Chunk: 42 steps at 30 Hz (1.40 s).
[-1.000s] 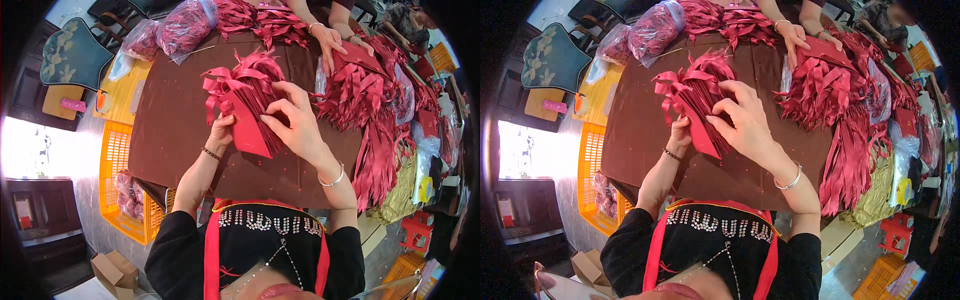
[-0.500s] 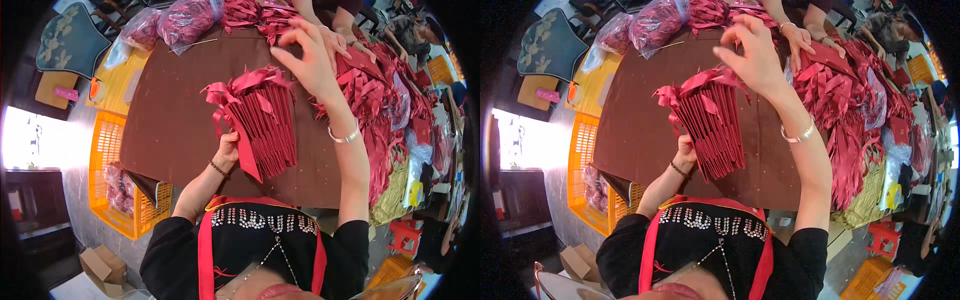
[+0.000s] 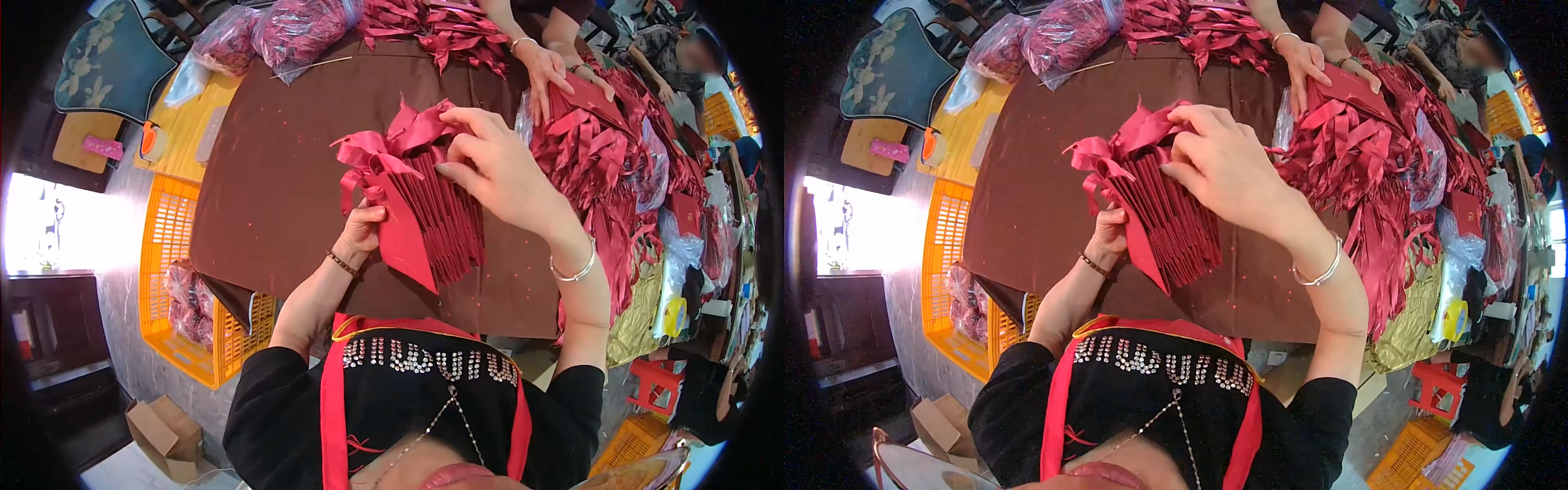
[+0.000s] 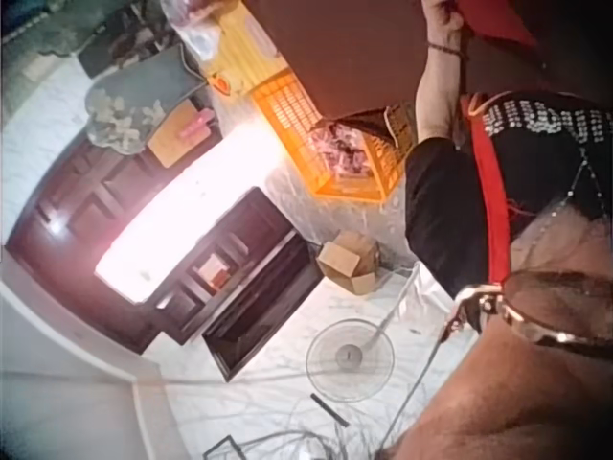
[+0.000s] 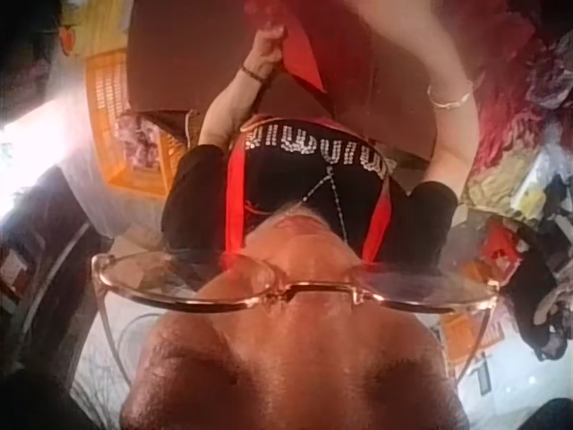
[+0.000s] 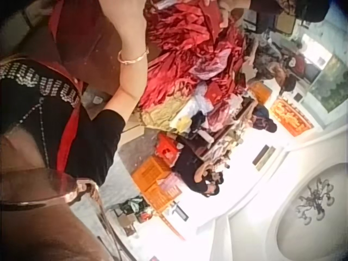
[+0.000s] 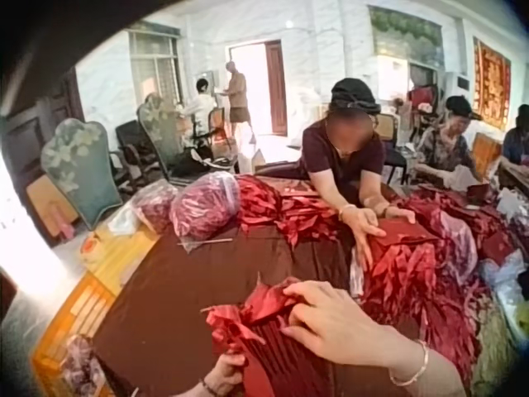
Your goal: Folding and stacking red decorative paper bags in an industrial workspace.
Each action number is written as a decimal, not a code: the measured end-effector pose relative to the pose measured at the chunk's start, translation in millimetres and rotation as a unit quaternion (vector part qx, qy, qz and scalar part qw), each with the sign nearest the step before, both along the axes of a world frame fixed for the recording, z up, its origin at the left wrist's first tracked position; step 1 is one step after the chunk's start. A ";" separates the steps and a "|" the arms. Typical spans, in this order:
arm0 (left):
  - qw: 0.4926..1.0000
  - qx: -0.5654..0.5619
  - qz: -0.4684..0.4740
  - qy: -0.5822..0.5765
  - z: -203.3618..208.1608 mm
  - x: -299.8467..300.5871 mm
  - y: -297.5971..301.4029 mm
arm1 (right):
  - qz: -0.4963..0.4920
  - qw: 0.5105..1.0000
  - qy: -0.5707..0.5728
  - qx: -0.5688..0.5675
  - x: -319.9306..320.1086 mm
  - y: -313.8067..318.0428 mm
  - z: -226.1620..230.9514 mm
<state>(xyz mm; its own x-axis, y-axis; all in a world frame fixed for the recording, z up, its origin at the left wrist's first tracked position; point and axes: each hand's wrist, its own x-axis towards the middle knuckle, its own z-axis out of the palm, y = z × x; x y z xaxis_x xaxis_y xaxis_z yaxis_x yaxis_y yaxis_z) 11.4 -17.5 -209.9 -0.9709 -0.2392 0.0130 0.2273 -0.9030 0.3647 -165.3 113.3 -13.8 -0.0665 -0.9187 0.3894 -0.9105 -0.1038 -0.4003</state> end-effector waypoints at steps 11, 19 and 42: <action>0.994 0.055 -0.081 0.038 -2.2 3.7 18.0 | -0.023 0.968 -0.237 0.077 -39.5 -53.4 -29.6; 0.997 0.066 -0.037 0.018 -10.2 3.3 25.3 | -0.155 0.957 -0.240 -0.041 -69.1 -22.5 -60.0; 0.946 -0.293 -0.020 -0.135 57.3 -10.0 -52.1 | -0.008 0.959 -0.280 -0.042 5.0 12.2 -121.4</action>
<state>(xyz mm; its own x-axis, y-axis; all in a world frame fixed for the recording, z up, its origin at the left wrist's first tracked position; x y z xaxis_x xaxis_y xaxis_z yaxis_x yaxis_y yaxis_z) 1.4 -69.6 -152.6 -0.9659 -0.2302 -0.1187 0.0231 -0.5328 0.8459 -160.3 125.5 -135.2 -0.3002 -0.8832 0.3605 -0.5564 -0.1448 -0.8182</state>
